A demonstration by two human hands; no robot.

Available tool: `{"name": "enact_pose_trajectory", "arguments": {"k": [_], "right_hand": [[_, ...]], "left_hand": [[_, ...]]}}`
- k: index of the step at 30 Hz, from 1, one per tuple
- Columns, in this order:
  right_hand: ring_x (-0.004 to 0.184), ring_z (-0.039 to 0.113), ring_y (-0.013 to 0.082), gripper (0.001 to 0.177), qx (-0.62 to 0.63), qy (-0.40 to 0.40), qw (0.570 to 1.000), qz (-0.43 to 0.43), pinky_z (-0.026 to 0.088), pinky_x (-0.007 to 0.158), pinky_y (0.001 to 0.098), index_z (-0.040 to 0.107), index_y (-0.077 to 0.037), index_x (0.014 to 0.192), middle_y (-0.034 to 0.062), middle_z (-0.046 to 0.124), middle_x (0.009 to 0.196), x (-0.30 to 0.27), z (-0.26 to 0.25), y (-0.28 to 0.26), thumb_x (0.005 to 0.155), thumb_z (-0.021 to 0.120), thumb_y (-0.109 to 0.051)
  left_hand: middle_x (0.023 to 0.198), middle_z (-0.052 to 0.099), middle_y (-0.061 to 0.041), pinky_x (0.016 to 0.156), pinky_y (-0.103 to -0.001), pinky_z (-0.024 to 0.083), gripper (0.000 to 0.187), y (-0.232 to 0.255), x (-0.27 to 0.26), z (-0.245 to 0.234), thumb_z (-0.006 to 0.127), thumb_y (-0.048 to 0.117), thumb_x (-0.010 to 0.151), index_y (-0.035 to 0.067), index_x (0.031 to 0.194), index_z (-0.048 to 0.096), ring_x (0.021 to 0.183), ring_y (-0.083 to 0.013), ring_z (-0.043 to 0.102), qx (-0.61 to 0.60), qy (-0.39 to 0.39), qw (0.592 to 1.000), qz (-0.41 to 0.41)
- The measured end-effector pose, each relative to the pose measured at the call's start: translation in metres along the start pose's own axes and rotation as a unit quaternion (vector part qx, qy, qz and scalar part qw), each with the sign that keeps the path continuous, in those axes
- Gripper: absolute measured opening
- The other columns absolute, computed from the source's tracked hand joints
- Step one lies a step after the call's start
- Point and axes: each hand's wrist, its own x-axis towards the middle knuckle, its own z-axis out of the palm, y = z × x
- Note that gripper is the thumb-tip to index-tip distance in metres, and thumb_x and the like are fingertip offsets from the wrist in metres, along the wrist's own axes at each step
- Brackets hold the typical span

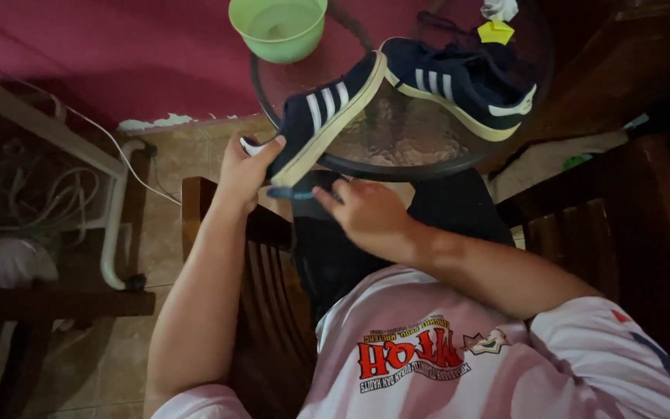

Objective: Cleaning the white soles of blue sneakers using a toothbrush and a bowl of water.

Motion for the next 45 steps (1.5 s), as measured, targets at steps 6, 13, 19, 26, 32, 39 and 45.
{"name": "enact_pose_trajectory", "arguments": {"k": [6,13,19,26,32,39,45], "right_hand": [[0.075,0.060,0.0179,0.051,-0.003,-0.049,0.997,0.056,0.055,0.064,0.0356,0.054,-0.031,0.148,-0.0033,0.055,0.101,-0.014,-0.021,0.022,0.098,0.045,-0.025],[0.078,0.063,0.0273,0.044,0.079,-0.033,0.991,0.101,0.054,0.065,0.0407,0.063,-0.026,0.140,0.0030,0.060,0.098,-0.019,-0.017,0.029,0.101,0.044,-0.026],[0.065,0.059,0.0221,0.034,0.021,0.042,0.997,0.064,0.050,0.055,0.0392,0.069,-0.019,0.124,0.0002,0.055,0.091,-0.021,0.004,0.066,0.096,0.050,-0.020],[0.071,0.066,0.0256,0.035,-0.006,0.071,0.978,0.194,0.055,0.060,0.0392,0.071,-0.034,0.130,-0.0017,0.061,0.099,-0.021,0.043,0.169,0.100,0.054,-0.027],[0.069,0.062,0.0508,0.056,0.074,-0.069,0.955,0.280,0.052,0.056,0.0606,0.063,-0.011,0.145,0.0158,0.058,0.100,0.000,0.034,0.197,0.090,0.053,-0.006],[0.099,0.066,0.0361,0.042,0.259,0.063,0.915,0.304,0.049,0.088,0.0443,0.067,-0.003,0.140,0.0168,0.071,0.105,-0.018,-0.009,0.185,0.100,0.055,0.000],[0.095,0.071,0.0423,0.032,0.276,0.140,0.900,0.308,0.057,0.081,0.0465,0.076,-0.005,0.128,0.0199,0.075,0.099,-0.062,-0.023,0.171,0.098,0.068,-0.001]], "left_hand": [[0.067,0.049,-0.004,0.044,-0.032,0.061,0.050,0.029,-0.026,0.008,0.091,0.029,0.080,0.007,0.094,0.049,0.055,-0.0199,0.063,-0.023,-0.023,0.999,-0.029],[0.072,0.048,-0.005,0.050,-0.037,0.064,0.053,0.009,-0.010,0.003,0.093,0.030,0.080,0.006,0.099,0.049,0.059,-0.0219,0.063,-0.034,-0.008,0.999,-0.034],[0.073,0.045,-0.004,0.048,-0.032,0.062,0.053,-0.002,0.005,-0.004,0.090,0.029,0.083,0.005,0.103,0.047,0.058,-0.0195,0.061,-0.022,-0.022,0.999,-0.022],[0.075,0.045,-0.004,0.046,-0.033,0.062,0.051,-0.003,0.004,-0.002,0.088,0.027,0.085,0.005,0.105,0.047,0.059,-0.0195,0.061,-0.056,-0.014,0.998,-0.019],[0.093,0.054,-0.002,0.067,-0.033,0.049,0.040,0.029,-0.012,-0.004,0.079,0.032,0.086,0.014,0.104,0.049,0.083,-0.0128,0.055,0.081,-0.027,0.995,-0.055],[0.108,0.060,0.000,0.088,-0.033,0.044,0.043,0.036,-0.018,-0.020,0.085,0.024,0.080,0.016,0.109,0.052,0.101,-0.0176,0.058,0.277,-0.057,0.941,0.184],[0.113,0.065,-0.021,0.091,-0.048,0.049,0.056,0.028,-0.017,-0.025,0.090,0.013,0.078,0.009,0.117,0.051,0.105,-0.0371,0.065,0.218,-0.080,0.946,0.226]]}}
